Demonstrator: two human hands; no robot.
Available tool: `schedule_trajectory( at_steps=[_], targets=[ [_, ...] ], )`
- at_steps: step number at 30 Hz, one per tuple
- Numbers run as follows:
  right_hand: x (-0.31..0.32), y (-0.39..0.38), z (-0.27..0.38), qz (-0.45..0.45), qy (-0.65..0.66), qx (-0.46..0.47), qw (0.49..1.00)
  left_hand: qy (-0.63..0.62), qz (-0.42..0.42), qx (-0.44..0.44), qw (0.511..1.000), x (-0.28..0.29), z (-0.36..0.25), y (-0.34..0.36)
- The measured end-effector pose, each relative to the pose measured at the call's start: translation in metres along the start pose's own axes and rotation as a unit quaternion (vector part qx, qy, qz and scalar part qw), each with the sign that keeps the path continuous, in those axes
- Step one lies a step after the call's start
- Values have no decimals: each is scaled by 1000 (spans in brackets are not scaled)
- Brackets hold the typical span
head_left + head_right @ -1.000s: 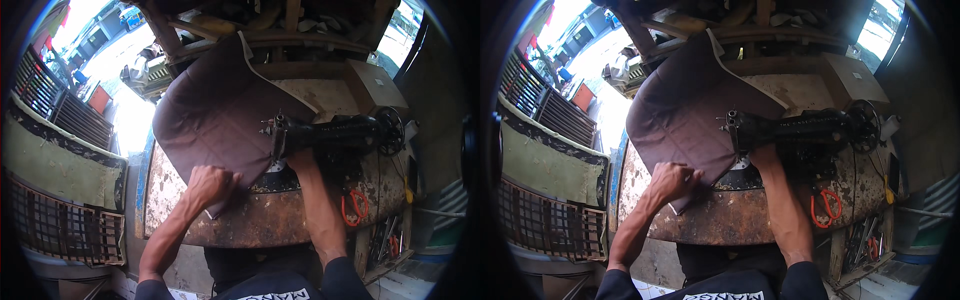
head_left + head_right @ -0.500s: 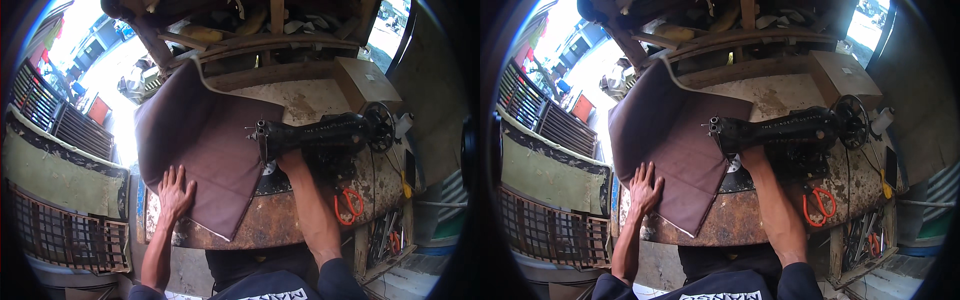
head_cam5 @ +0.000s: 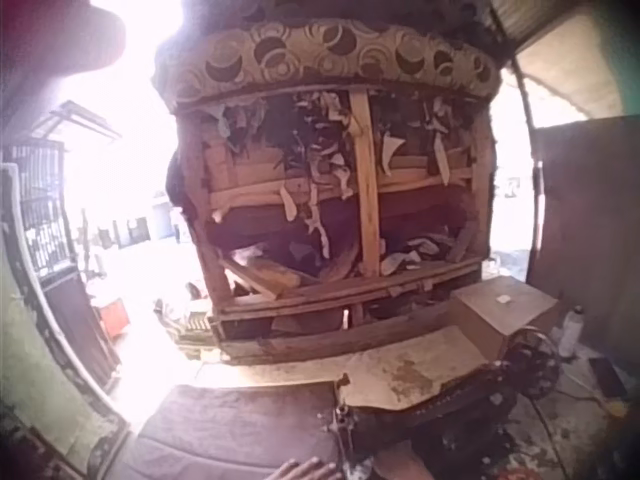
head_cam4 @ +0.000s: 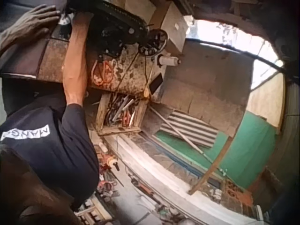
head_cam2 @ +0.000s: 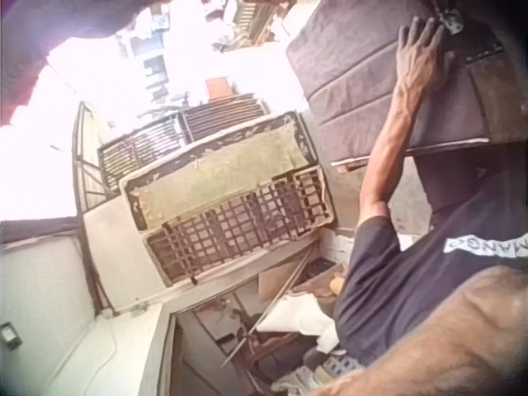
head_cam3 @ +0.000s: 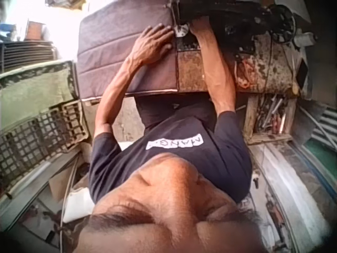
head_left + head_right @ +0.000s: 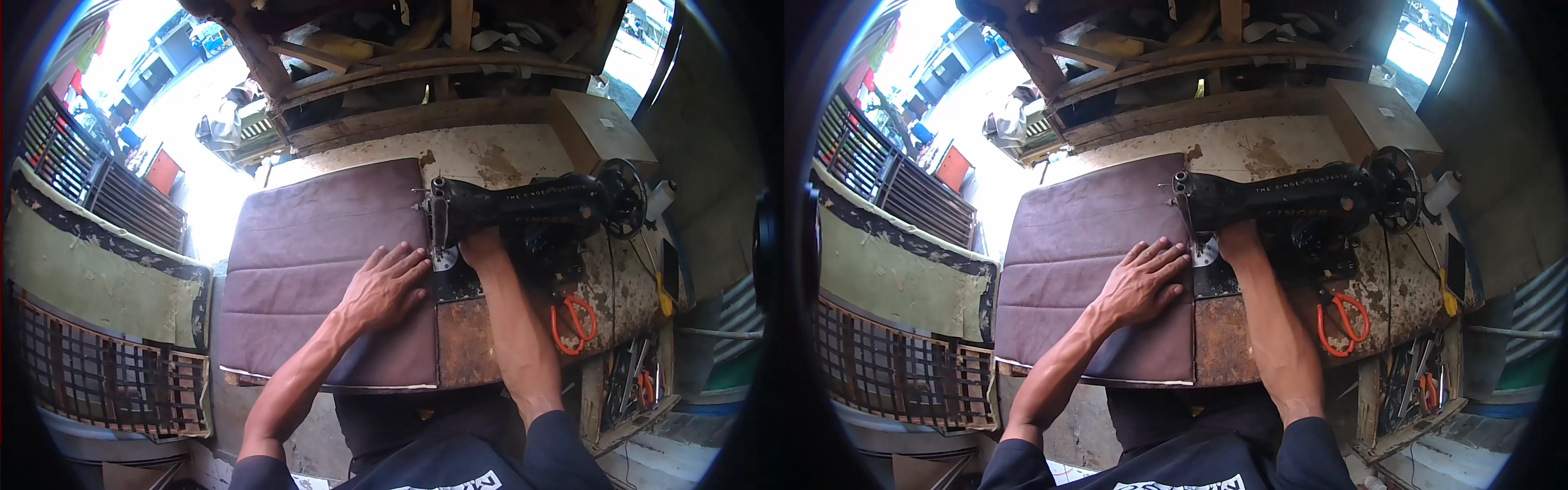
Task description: The person aligns a brown fabric cover over a padded seat frame and sews the edges together using a sewing machine. They then trim the excess fabric from the perimeter using shears.
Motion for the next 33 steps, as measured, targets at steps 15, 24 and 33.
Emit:
schedule_trajectory(
  at_steps=[15, 24, 33],
  targets=[
    [24, 3, 11, -2, 99, -47, 994, -30, 26, -1, 999, -19, -13, 11],
    [23, 6, 18, 62, 88, -92, 990, -26, 16, 3, 1000, -21, -16, 10],
    [-15, -12, -2, 52, 524, -289, 799, -39, 22, -6, 999, -21, -5, 15]
  ],
)
Point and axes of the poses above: each hand's wrist, its own y-axis towards the middle knuckle, its own x-axis out of the back of the hand, z = x × y, the point moved 1 cm from there along y, towards the middle knuckle, and after that the axes turned 7 degrees about -z, right-handed, at the moved point
